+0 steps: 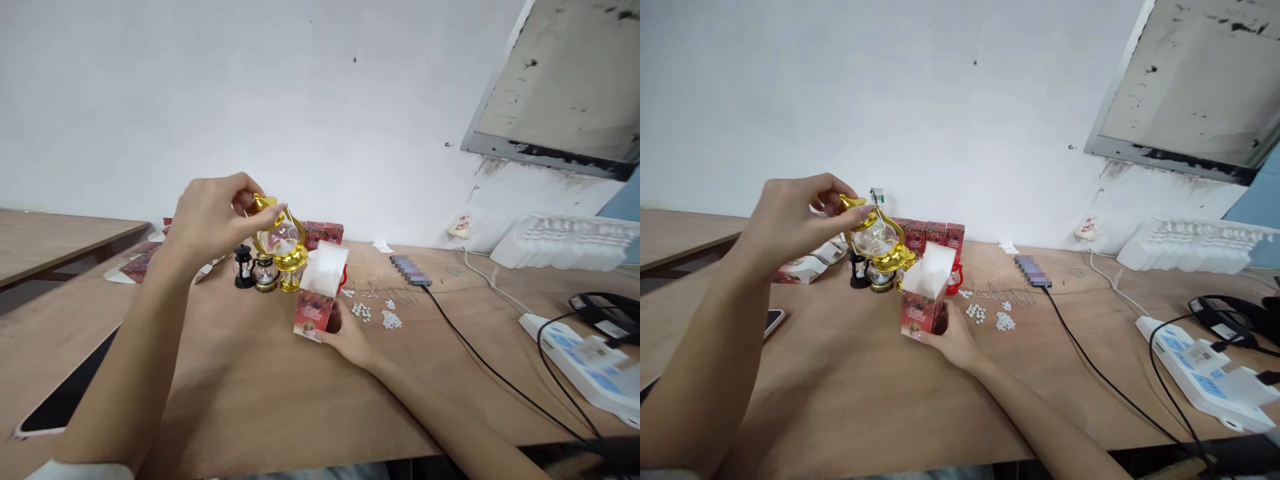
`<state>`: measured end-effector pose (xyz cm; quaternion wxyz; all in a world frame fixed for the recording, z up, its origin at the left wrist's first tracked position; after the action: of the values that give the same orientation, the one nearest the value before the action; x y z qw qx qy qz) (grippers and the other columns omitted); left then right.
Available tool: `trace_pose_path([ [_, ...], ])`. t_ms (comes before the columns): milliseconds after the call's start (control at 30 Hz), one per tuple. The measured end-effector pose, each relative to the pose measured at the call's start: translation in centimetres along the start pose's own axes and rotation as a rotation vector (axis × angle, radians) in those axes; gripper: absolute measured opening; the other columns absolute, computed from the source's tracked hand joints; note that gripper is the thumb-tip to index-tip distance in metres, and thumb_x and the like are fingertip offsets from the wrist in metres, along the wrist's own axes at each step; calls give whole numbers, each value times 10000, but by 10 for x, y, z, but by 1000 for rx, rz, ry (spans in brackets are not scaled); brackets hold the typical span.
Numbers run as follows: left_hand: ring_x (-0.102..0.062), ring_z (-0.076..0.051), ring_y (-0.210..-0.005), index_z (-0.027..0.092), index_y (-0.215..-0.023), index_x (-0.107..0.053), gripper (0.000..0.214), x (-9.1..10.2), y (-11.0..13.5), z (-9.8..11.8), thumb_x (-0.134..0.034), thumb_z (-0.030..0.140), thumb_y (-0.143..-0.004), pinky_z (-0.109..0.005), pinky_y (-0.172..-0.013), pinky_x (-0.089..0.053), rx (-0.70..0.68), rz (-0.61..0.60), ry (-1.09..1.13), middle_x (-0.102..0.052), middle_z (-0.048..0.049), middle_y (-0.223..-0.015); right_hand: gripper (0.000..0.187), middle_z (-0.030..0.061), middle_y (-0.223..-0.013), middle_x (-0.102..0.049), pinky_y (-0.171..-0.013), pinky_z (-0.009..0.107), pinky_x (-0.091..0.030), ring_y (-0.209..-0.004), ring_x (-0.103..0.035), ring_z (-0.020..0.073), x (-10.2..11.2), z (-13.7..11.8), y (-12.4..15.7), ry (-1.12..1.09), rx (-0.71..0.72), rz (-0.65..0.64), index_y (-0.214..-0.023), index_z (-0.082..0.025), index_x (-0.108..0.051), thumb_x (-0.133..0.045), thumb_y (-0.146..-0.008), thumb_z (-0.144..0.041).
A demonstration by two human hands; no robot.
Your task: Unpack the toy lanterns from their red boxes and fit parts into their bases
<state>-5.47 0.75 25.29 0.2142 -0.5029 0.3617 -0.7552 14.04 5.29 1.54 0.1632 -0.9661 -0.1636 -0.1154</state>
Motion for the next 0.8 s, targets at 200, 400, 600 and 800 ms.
trace_pose_path([
  [200, -522, -173, -601, 206, -743, -585, 371, -22, -1, -13, -561, 571, -678, -272, -533, -296, 98, -224, -203, -609, -29, -666, 570, 55, -1132, -603, -909, 388, -454, -1008, -584, 208, 30, 8, -11, -403, -18, 293, -1088, -237, -464, -759, -615, -355],
  [400, -496, -157, -507, 199, -629, -515, 437, -79, 17, 0, -544, 632, -679, -256, -477, -261, -126, -755, -245, -576, -19, -572, 424, 27, -1075, -638, -890, 393, -485, -978, -611, 210, 55, 3, -20, -796, -128, 237, -1018, -246, -541, -667, -697, -492],
  [600, -560, -204, -600, 187, -738, -564, 495, -114, 28, 15, -523, 676, -674, -263, -515, -291, -273, -784, -294, -623, -62, -676, 564, 65, -963, -673, -905, 389, -467, -1024, -595, 234, 56, 0, -20, -858, -212, 157, -994, -231, -580, -470, -724, -714],
  [800, -587, -220, -708, 204, -875, -585, 444, -142, 40, 18, -540, 610, -700, -257, -551, -320, -304, -901, -230, -645, -69, -824, 550, 36, -933, -677, -858, 379, -476, -929, -616, 215, 49, 2, -19, -865, -216, 99, -1013, -258, -583, -519, -696, -703],
])
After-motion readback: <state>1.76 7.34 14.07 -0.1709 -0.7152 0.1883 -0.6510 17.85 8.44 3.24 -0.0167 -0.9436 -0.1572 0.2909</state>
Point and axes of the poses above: each hand's wrist, its own y-axis away from the middle knuckle, its own x-axis out of the back of the hand, z = x × y, the point moved 7 cm from there along -y, towards the middle knuckle
